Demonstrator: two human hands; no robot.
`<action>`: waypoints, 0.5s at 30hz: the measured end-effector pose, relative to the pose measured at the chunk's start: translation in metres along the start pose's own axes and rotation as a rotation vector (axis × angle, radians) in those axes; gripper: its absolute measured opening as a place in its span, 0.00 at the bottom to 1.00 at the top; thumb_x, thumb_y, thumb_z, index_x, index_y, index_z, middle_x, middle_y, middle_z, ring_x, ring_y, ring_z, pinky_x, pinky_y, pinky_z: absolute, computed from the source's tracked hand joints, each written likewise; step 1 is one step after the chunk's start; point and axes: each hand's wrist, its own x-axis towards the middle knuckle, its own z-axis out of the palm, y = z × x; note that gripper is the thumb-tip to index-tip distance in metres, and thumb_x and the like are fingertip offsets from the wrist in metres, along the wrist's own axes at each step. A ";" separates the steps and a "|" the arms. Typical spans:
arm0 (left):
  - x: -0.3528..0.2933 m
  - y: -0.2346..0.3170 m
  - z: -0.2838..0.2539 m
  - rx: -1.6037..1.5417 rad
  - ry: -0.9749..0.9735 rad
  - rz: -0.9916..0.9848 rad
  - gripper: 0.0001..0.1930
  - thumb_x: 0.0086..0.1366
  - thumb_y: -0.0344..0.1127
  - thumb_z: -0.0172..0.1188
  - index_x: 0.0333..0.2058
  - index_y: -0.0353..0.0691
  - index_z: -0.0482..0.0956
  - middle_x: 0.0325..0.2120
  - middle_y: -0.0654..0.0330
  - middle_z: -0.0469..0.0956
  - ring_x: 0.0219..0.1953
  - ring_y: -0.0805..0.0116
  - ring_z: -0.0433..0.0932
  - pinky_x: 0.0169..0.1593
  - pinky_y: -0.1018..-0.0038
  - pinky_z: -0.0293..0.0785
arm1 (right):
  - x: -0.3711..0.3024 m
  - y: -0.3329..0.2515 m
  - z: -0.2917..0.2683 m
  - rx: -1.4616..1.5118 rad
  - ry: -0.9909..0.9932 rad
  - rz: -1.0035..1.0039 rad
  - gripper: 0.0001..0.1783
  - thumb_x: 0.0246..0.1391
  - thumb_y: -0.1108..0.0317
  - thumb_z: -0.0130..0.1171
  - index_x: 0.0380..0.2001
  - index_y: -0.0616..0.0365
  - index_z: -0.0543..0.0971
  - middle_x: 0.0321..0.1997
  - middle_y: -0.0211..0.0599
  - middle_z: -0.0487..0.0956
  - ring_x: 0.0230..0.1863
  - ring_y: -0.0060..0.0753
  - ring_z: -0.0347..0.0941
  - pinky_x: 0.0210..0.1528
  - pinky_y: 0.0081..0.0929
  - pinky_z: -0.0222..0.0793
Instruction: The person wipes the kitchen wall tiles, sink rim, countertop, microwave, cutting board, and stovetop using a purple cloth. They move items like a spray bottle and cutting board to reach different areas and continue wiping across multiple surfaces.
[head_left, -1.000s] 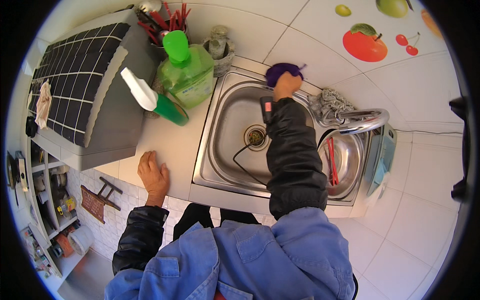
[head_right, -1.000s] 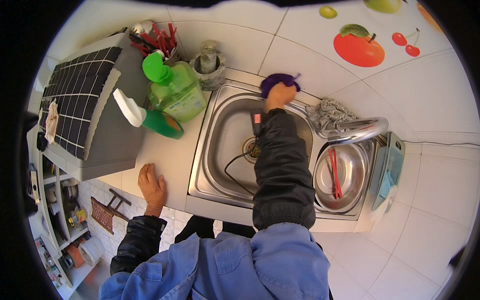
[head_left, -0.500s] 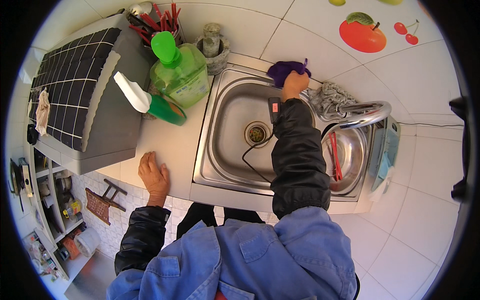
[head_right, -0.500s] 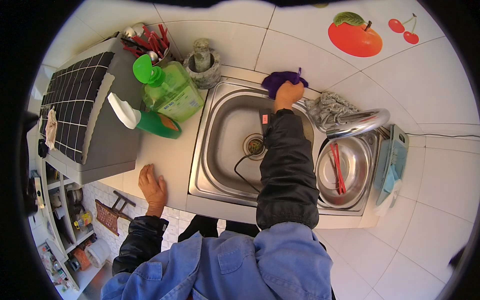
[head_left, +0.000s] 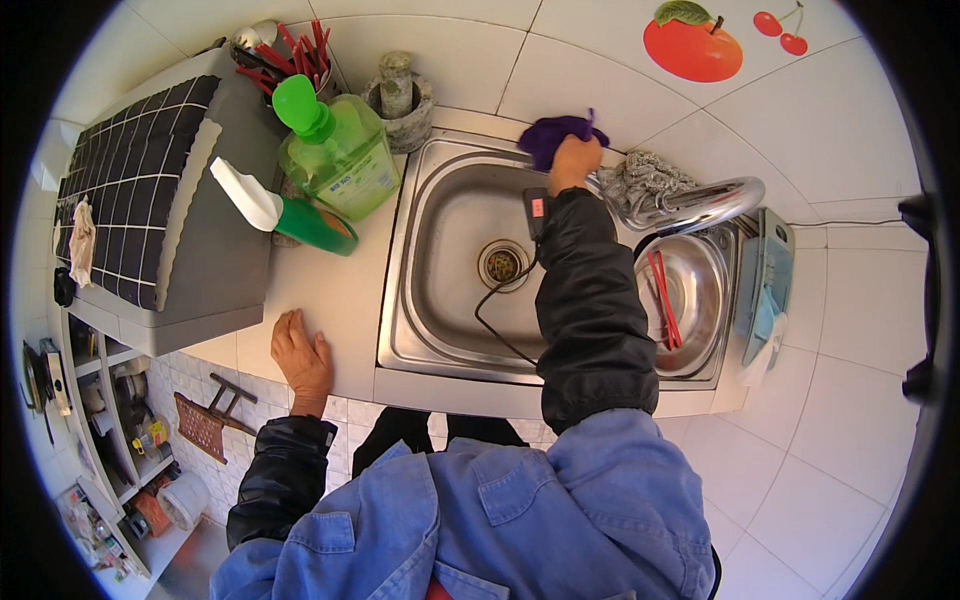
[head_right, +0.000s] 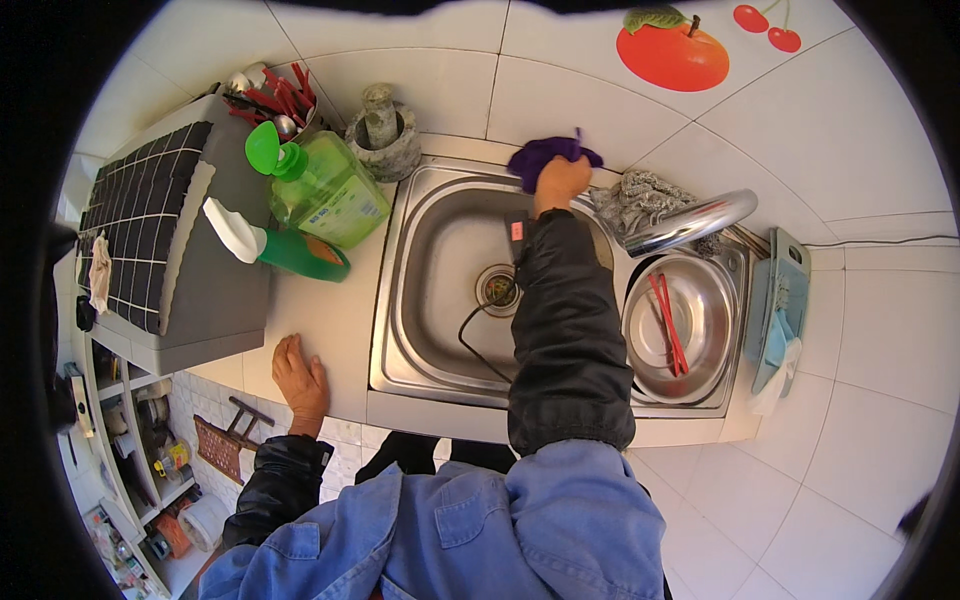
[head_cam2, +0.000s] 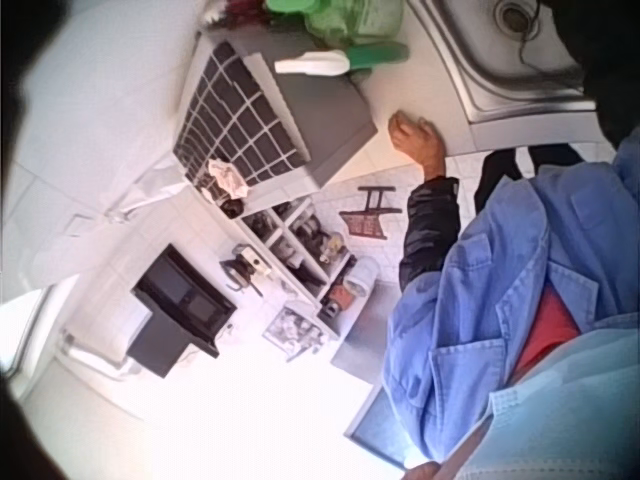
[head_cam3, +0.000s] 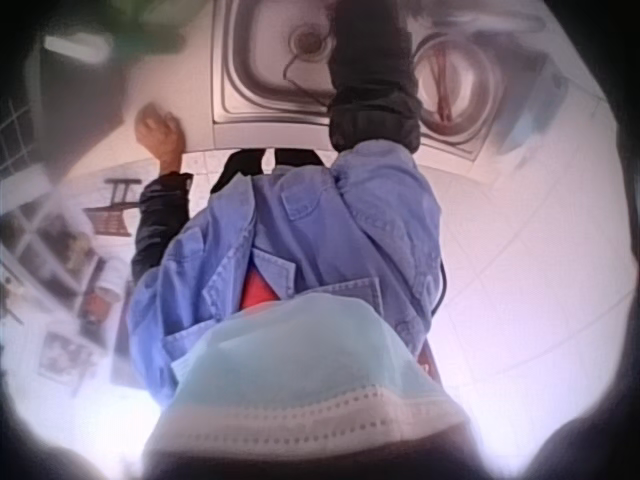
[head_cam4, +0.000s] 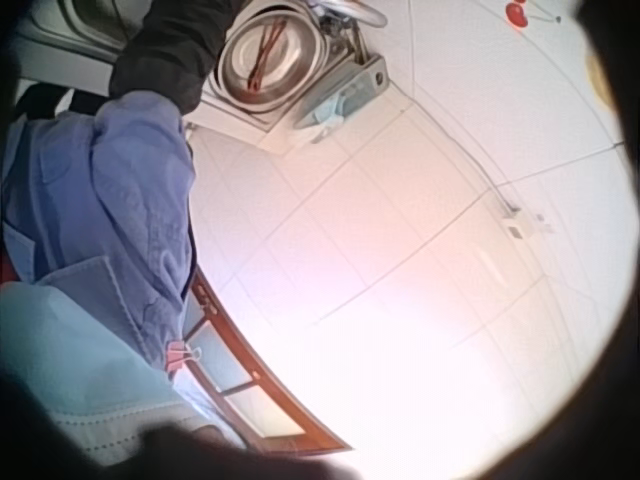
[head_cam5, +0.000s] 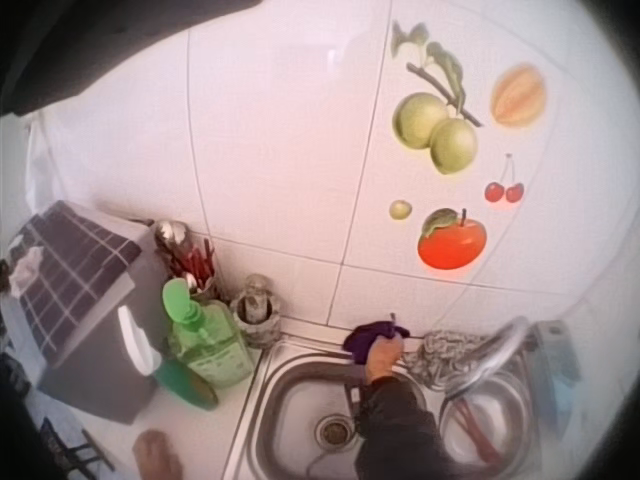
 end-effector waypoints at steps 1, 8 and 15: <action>0.000 0.000 0.000 -0.002 0.006 0.007 0.29 0.65 0.38 0.58 0.63 0.36 0.68 0.61 0.47 0.68 0.66 0.44 0.64 0.67 0.51 0.58 | 0.006 -0.001 -0.002 0.104 -0.004 0.061 0.15 0.45 0.73 0.64 0.37 0.72 0.81 0.38 0.66 0.83 0.41 0.72 0.80 0.46 0.54 0.77; 0.000 0.000 0.001 -0.004 0.000 0.013 0.29 0.65 0.38 0.57 0.64 0.36 0.68 0.61 0.47 0.68 0.65 0.44 0.64 0.67 0.51 0.58 | -0.013 0.003 0.002 -0.027 -0.003 -0.120 0.19 0.46 0.73 0.63 0.43 0.71 0.83 0.42 0.63 0.83 0.46 0.68 0.80 0.52 0.52 0.75; -0.001 -0.002 0.001 -0.009 -0.003 0.007 0.29 0.65 0.38 0.58 0.64 0.36 0.67 0.61 0.47 0.68 0.65 0.44 0.64 0.67 0.50 0.58 | 0.058 0.013 -0.050 0.327 0.293 -0.050 0.21 0.45 0.83 0.54 0.46 0.72 0.81 0.46 0.62 0.83 0.44 0.59 0.82 0.51 0.44 0.76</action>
